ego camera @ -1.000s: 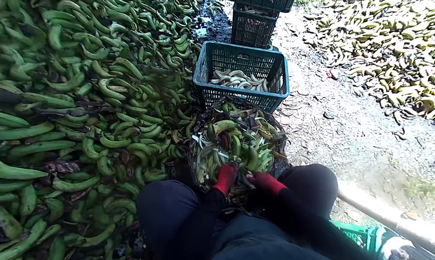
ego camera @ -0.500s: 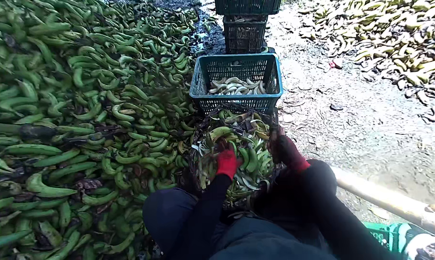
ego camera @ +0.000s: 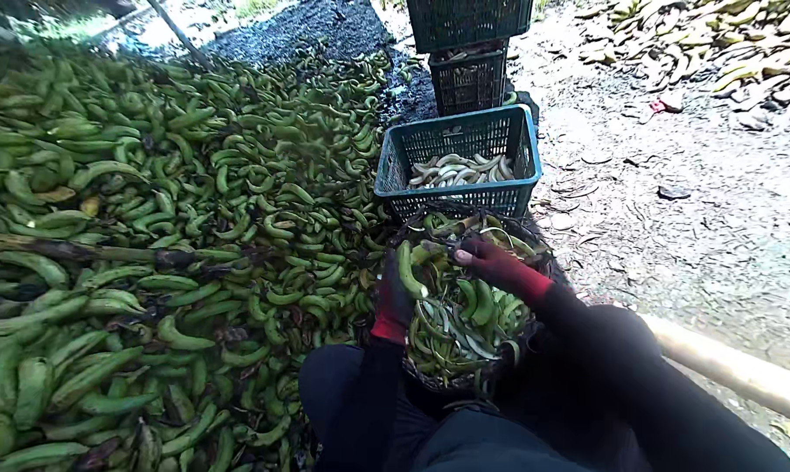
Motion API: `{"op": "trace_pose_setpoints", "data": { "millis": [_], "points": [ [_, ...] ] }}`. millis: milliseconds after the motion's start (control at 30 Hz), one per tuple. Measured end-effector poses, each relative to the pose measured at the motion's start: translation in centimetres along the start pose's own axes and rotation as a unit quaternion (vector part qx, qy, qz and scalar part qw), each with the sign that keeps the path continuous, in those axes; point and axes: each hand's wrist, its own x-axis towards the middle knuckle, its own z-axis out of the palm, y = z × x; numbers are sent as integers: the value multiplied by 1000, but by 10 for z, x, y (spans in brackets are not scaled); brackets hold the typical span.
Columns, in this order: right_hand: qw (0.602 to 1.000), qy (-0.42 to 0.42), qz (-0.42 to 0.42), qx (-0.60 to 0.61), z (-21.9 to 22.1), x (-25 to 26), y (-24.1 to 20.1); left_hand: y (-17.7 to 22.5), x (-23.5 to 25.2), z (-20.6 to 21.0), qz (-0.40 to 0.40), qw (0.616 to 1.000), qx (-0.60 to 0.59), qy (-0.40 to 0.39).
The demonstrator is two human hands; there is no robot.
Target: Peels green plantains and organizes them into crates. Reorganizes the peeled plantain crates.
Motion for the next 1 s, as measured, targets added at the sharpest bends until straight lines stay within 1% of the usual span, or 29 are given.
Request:
{"op": "trace_pose_setpoints", "data": {
  "millis": [67, 100, 167, 267, 333, 400, 467, 500, 533, 567, 633, 667, 733, 767, 800, 833, 867, 900, 933, 967, 1000],
  "points": [
    [988, -56, -38, -139, 10, 17, -14, 9, 2, 3, -9, 998, -56, 2],
    [978, -81, -58, -182, 13, 22, -19, 14, 2, 5, -18, 996, -88, 2],
    [967, -109, -84, -215, 20, 25, -24, 22, -1, 4, -44, 988, -150, -14],
    [965, -94, -96, -225, 26, 24, -21, 24, -7, 9, -65, 980, -187, -23],
    [965, -35, -99, -241, 28, 25, -13, 23, -11, 17, -82, 978, -193, -9],
    [956, 66, -79, -275, 28, 31, -1, 19, -15, 29, -103, 975, -197, 30],
    [942, 167, -25, -290, 18, 41, 10, 13, -20, 36, -112, 978, -164, 57],
    [941, 190, 19, -278, 6, 46, 12, 7, -21, 33, -107, 983, -138, 54],
    [947, 194, 47, -252, -4, 46, 13, 0, -20, 26, -95, 988, -114, 44],
    [957, 180, 49, -224, -9, 45, 10, -7, -15, 16, -77, 992, -93, 39],
    [977, 110, 5, -180, 4, 36, 5, -12, -5, 0, -52, 994, -81, 49],
    [986, 55, -9, -156, 14, 33, 0, -12, 1, -5, -47, 994, -81, 53],
    [989, -59, -21, -136, 32, 28, -8, -9, 9, -12, -23, 995, -77, 51],
    [987, -93, -26, -130, 38, 27, -10, -7, 12, -12, -8, 995, -79, 55],
    [985, -112, -30, -129, 40, 26, -13, -5, 12, -11, 3, 995, -80, 61],
    [984, -113, -31, -135, 40, 26, -14, -2, 11, -7, 7, 994, -81, 70],
    [983, -98, -32, -151, 38, 28, -15, -1, 8, -1, 1, 993, -93, 67],
    [983, -63, -36, -172, 37, 31, -12, 1, 4, 7, -16, 991, -120, 61],
    [981, -6, -38, -191, 35, 35, -7, 0, 1, 15, -38, 987, -148, 44],
    [974, 69, -37, -211, 33, 39, 1, -2, -3, 23, -63, 984, -162, 27],
    [965, 137, -33, -220, 30, 42, 8, -5, -8, 29, -84, 984, -154, 13]
  ]
}}
